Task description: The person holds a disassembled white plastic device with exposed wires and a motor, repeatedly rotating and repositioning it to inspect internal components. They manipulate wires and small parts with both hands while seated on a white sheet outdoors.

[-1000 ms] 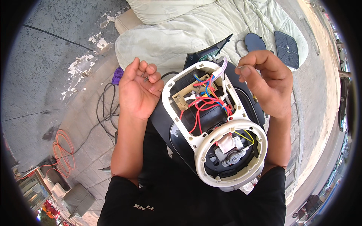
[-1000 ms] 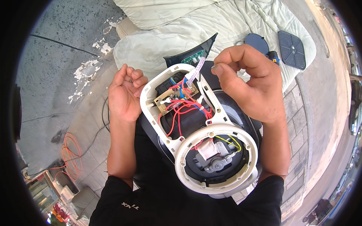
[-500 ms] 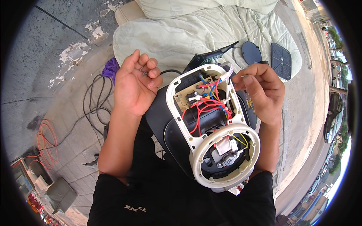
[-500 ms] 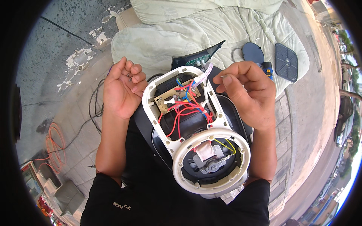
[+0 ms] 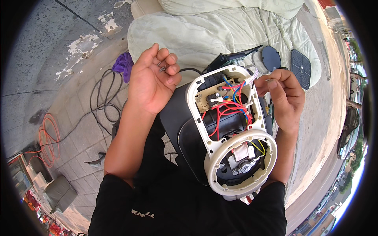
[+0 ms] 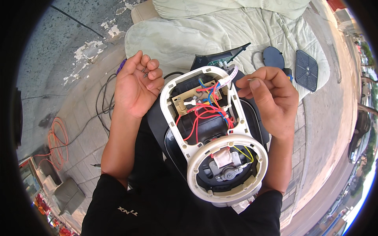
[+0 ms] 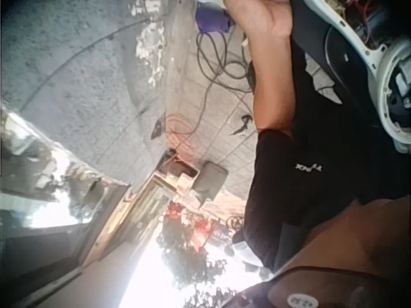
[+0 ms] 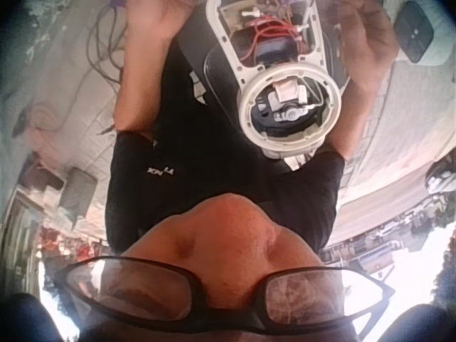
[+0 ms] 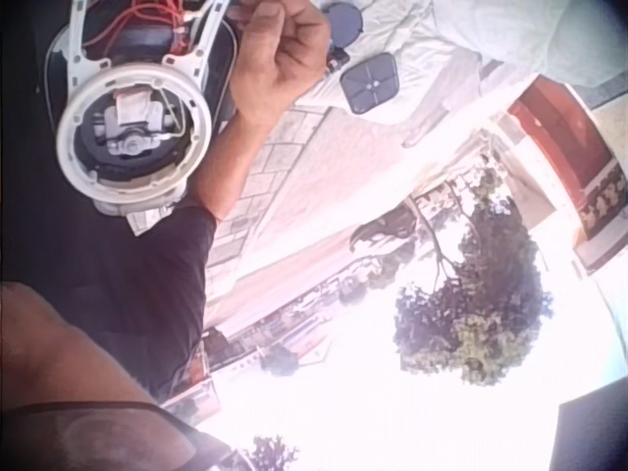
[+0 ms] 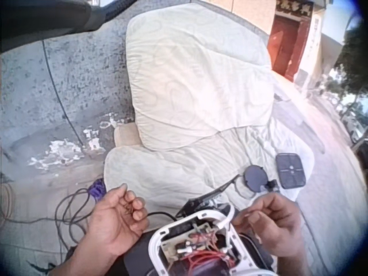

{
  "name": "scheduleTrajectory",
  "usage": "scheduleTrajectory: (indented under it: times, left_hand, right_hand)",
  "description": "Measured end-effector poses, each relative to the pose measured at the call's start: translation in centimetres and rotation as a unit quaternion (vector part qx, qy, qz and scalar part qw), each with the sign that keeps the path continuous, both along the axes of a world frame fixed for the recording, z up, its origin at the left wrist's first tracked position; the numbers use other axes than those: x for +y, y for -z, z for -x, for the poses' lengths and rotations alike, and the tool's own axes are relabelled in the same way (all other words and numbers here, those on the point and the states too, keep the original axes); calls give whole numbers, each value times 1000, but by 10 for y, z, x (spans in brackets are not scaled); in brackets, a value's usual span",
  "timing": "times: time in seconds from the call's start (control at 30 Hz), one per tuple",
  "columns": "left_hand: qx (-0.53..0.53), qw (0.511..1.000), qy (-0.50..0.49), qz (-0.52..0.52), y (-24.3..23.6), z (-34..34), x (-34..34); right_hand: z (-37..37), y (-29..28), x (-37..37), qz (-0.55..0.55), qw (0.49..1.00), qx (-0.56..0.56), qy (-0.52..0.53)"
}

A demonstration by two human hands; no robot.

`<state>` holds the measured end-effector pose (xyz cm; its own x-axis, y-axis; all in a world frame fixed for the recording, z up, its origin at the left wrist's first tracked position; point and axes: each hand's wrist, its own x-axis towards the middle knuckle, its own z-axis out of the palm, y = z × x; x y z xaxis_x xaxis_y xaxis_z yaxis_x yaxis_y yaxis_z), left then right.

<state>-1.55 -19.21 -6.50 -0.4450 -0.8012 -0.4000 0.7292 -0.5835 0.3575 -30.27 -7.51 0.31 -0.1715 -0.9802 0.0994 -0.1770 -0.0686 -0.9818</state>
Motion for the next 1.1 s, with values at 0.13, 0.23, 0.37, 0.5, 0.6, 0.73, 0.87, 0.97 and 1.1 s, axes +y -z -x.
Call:
scheduleTrajectory:
  times: [0.13,0.23,0.37,0.5,0.6,0.73,0.87,0.97,1.1]
  left_hand:
    - [-26,999,-21,-9,-5,4,2]
    - [-24,1000,-15,-7,-4,6,2]
    - [-18,1000,-17,0,-3,6,2]
    - [-4,1000,5,21,6,0,-1]
    - [-13,999,6,31,7,-1,0]
    - [-12,999,11,38,5,-1,0]
    - [-20,999,9,38,8,-1,-2]
    - [-17,999,12,42,10,-3,-2]
    - [-38,998,-3,51,10,0,-2]
  right_hand:
    - [4,3,4,-2,1000,-7,10]
    - [10,4,10,-5,1000,-16,22]
    - [27,10,23,-6,998,-23,51]
    - [46,21,43,-3,994,-51,93]
    - [58,32,58,18,988,-83,129]
    - [61,49,69,11,980,-92,175]
    - [57,57,67,-20,982,-35,186]
    - [54,56,67,-26,985,-19,169]
    - [53,57,71,-38,984,-8,171]
